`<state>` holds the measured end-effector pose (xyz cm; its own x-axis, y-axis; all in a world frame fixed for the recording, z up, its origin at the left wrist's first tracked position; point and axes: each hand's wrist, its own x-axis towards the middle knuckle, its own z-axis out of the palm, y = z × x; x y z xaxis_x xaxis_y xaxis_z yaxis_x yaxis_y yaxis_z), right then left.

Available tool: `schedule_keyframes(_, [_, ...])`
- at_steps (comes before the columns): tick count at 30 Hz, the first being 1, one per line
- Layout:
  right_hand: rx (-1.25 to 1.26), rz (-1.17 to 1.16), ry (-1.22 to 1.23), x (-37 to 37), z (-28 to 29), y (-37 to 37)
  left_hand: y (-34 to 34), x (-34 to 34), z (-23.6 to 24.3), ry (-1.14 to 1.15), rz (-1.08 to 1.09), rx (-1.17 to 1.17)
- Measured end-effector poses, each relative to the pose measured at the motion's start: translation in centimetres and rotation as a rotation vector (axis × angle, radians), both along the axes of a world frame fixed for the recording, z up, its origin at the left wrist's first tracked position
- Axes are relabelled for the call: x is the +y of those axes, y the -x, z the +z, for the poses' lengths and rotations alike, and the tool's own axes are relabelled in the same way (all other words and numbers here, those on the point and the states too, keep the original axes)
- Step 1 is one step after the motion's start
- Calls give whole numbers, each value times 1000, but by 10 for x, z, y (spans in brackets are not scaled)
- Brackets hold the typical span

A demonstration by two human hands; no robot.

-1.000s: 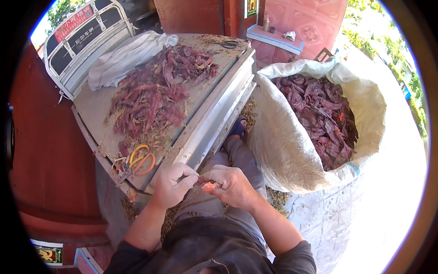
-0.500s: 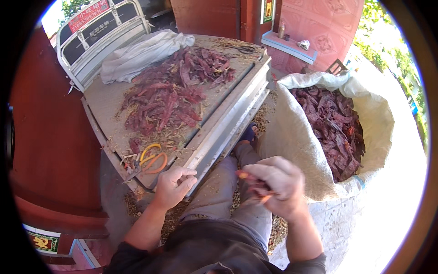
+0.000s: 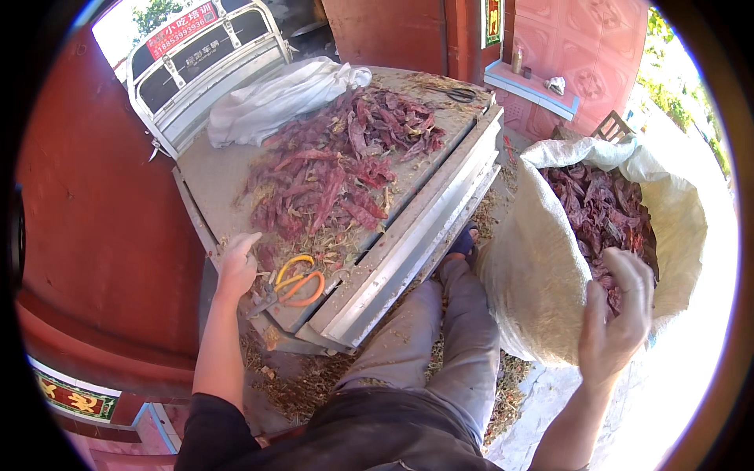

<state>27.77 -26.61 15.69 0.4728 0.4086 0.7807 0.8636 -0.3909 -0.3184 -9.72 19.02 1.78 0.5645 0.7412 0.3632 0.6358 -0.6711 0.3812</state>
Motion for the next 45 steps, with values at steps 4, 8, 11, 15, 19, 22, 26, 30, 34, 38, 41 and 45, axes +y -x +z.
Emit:
schedule_keyframes(4, [327, 409, 71, 26, -28, 36, -12, 21, -8, 28, -134, 135])
schedule_keyframes(8, [1081, 895, 59, 56, -48, 81, -15, 37, -12, 32, -205, 142])
schedule_keyframes(11, [1237, 1401, 53, 82, -3, 121, -12, 39, -20, -70, -202, 42])
schedule_keyframes(15, [1246, 1859, 88, 95, 96, 141, -9, 31, -11, 16, -126, 58])
schedule_keyframes(19, [1165, 1557, -332, 84, 81, 189, -23, 15, 5, -112, -317, 172])
schedule_keyframes(22, [988, 1492, -185, 70, 51, 153, -17, 17, 5, 14, -238, 254])
schedule_keyframes(26, [1154, 1276, 193, 81, -37, 125, -12, 10, 6, -27, -209, 160])
schedule_keyframes(30, [1513, 1049, 299, 79, -103, 137, -20, -2, 16, 48, -270, 196])
schedule_keyframes(34, [1653, 1091, 311, 77, -134, 145, -14, -1, 14, 44, -215, 241])
schedule_keyframes(38, [1639, 1044, 310, 80, -154, 147, -14, -9, 24, 6, -170, 131])
schedule_keyframes(41, [1646, 978, 270, 89, -159, 140, -34, -47, 47, 219, -85, -10])
schedule_keyframes(45, [1605, 920, 162, 112, -154, 132, -61, -113, 45, 96, -340, -74])
